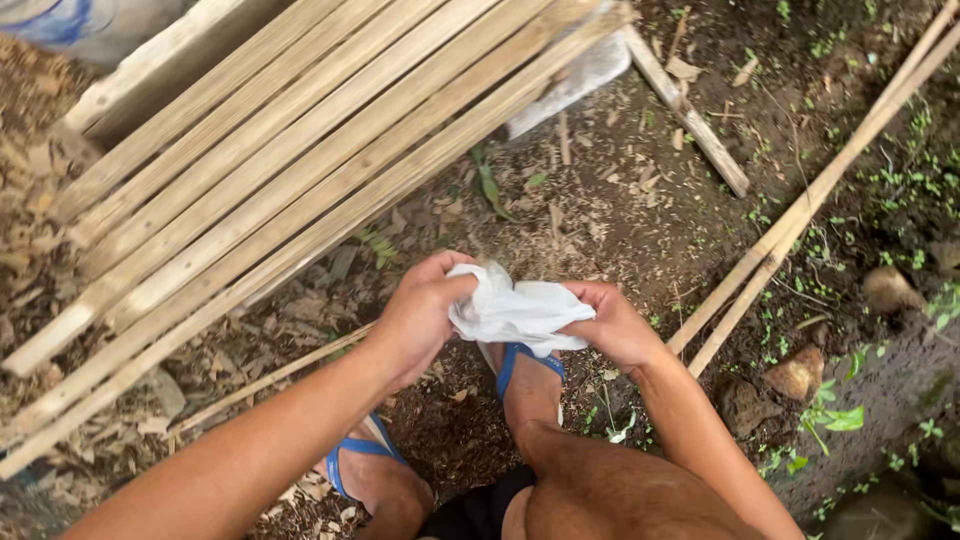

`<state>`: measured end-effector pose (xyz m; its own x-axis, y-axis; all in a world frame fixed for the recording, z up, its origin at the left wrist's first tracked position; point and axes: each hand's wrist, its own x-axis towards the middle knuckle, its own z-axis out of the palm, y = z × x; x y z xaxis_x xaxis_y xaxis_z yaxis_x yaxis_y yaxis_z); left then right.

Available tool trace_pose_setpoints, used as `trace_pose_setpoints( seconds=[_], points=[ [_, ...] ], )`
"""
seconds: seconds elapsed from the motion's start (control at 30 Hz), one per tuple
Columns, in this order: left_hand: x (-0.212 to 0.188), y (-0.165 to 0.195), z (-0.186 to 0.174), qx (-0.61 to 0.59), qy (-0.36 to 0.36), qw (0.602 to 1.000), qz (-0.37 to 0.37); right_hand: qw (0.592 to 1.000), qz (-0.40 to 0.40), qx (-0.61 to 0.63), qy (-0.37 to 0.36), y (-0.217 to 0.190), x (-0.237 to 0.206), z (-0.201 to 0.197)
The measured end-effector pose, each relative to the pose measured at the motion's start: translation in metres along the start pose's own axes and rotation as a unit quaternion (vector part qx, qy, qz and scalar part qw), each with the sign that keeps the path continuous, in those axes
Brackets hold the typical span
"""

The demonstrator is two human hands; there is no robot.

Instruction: The person assembles a wooden slatted structure by placing thin wooden strips onto a frame and securing them with nails using a hammer. They retrieve nails from a plastic bag and a bucket, align the strips, and hammer them into place.

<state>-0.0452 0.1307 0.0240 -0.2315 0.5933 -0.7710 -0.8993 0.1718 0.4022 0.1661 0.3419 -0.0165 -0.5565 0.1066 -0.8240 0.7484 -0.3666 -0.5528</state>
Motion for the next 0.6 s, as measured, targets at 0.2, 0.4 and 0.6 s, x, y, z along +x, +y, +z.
trace_pose_setpoints(
  seconds=[0.2, 0.4, 0.6],
  points=[
    [0.058, -0.023, 0.05, 0.154, -0.055, 0.983, 0.082, 0.917, -0.033, 0.393, 0.052, 0.011, -0.004, -0.04],
    [0.125, -0.056, 0.052, 0.463, -0.023, 0.87, 0.165, 0.872, -0.164, 0.457, -0.061, 0.005, 0.002, -0.069],
    [0.165, -0.059, 0.072, 0.168, 0.047, 0.982, 0.079, 0.903, -0.193, 0.334, 0.19, -0.017, 0.023, -0.064]
  ],
)
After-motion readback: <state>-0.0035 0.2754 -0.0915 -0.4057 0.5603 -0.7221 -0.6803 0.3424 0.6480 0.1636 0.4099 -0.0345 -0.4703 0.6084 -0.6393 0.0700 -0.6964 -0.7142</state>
